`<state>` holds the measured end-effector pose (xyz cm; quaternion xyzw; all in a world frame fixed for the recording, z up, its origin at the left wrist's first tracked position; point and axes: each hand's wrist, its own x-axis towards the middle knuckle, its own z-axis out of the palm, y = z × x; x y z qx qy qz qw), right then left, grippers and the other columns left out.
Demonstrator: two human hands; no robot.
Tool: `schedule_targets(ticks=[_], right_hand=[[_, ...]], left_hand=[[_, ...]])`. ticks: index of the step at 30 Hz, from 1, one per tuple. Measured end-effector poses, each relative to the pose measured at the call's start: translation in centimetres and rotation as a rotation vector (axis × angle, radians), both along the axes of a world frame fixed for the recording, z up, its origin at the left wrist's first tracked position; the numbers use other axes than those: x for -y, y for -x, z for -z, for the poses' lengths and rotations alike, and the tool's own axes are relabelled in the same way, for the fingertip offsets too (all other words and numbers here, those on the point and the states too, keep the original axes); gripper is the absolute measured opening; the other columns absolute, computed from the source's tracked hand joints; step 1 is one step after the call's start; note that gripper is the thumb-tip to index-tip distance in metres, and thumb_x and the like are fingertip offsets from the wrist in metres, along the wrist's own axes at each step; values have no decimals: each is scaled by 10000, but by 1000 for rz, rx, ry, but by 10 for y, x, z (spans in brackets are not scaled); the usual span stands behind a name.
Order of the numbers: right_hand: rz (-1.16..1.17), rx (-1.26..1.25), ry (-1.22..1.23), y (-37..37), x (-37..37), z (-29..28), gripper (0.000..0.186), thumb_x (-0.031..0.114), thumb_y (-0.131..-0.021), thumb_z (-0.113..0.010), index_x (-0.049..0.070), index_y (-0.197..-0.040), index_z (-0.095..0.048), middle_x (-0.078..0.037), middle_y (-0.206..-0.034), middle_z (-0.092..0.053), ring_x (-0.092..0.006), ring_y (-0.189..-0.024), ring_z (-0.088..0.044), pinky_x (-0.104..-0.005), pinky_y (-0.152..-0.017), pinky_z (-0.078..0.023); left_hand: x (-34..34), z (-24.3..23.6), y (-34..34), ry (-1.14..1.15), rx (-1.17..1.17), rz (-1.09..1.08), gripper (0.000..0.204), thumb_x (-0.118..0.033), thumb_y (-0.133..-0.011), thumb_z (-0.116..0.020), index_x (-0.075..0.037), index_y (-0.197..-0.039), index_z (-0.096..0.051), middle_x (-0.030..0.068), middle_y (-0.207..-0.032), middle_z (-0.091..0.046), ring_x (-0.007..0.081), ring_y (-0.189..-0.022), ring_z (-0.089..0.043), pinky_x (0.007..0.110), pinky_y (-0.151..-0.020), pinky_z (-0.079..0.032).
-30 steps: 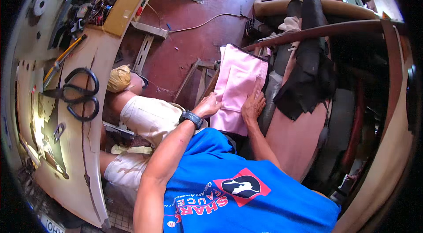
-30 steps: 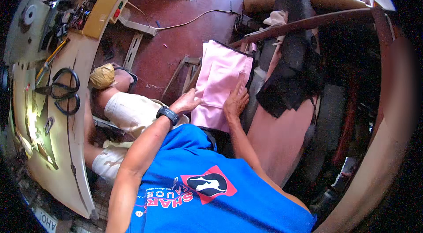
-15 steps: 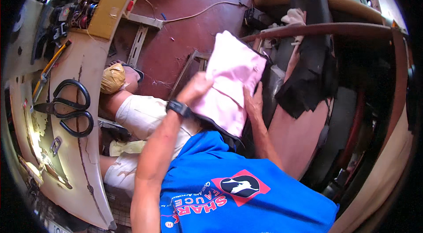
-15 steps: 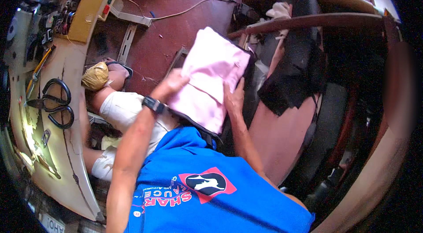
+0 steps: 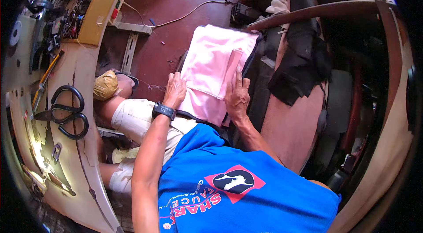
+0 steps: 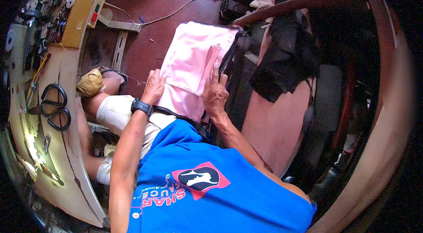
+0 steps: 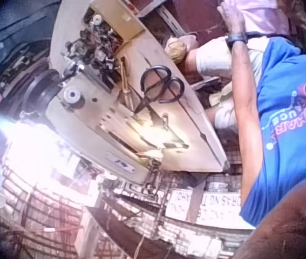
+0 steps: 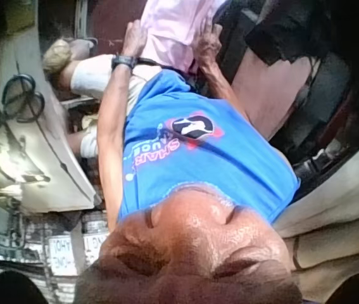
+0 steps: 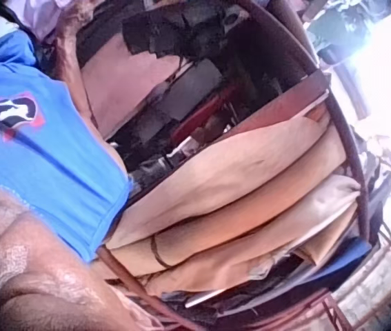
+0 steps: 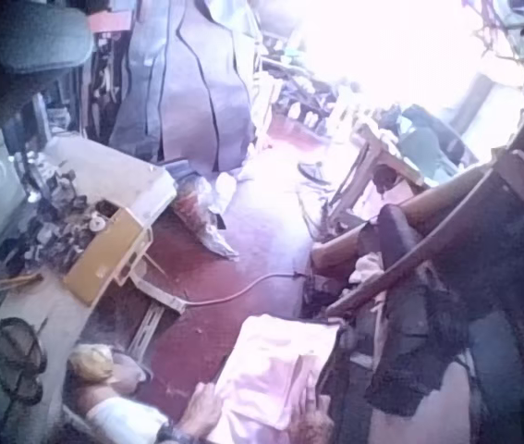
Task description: The person is using an industrial sewing machine to sew a pink leather or fabric component, possibly for a bag.
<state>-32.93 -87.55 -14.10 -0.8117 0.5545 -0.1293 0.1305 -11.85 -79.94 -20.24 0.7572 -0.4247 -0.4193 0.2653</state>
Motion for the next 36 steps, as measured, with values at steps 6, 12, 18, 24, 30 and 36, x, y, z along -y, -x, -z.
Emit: schedule_targets(ticks=[6,12,18,24,30,36], right_hand=[[73,156,-278,46,44,56,656,178,-935,-608,36,-1518,-343,-253,-1404,-505,-413,-1200,-559,-428,-1029,-450],[272,188,-480,51,45,71,779,319,-913,-678,16,-1527,-305,-258,-1477,-444,-338,-1364,-454,-400,-1099,-388],[368,146,-453,69,59,79,922,345,-788,-806,-46,-1489,-353,-301,-1370,-525,-313,-1229,-562,-380,-1060,-428],[328,59,-367,90,23,48,856,267,-811,-740,-77,-1474,-322,-343,-1367,-497,-416,-1266,-521,-426,-1075,-410],[440,-400,-479,93,6,57,919,358,-896,-600,-112,-1522,-119,-392,-1426,-367,-526,-1307,-416,-529,-1112,-342],[-279,-68,567,-9,59,-39,668,322,-990,-571,14,-1528,-323,-194,-1564,-349,-416,-1441,-314,-542,-1181,-218]], left_hand=[[-3,38,19,227,10,25,338,-205,-949,-566,79,-1118,-495,322,-1136,-540,478,-1097,-532,495,-974,-442],[5,-5,5,-357,-261,-166,723,-266,-847,-679,101,-1387,-368,351,-1352,-514,478,-1251,-520,465,-1040,-456],[2,-14,21,153,-642,129,608,-48,-864,-566,6,-1446,-399,223,-1370,-567,316,-1243,-565,370,-1075,-421],[-12,28,60,126,-513,241,342,-105,-896,-595,61,-1166,-466,226,-1048,-619,257,-1013,-608,404,-917,-475],[-8,27,57,-151,-134,275,420,-149,-897,-606,78,-1172,-385,292,-891,-655,458,-910,-658,516,-813,-513],[-36,25,38,-145,-198,107,254,-198,-898,-596,22,-1021,-561,298,-958,-660,457,-872,-653,530,-728,-512]])
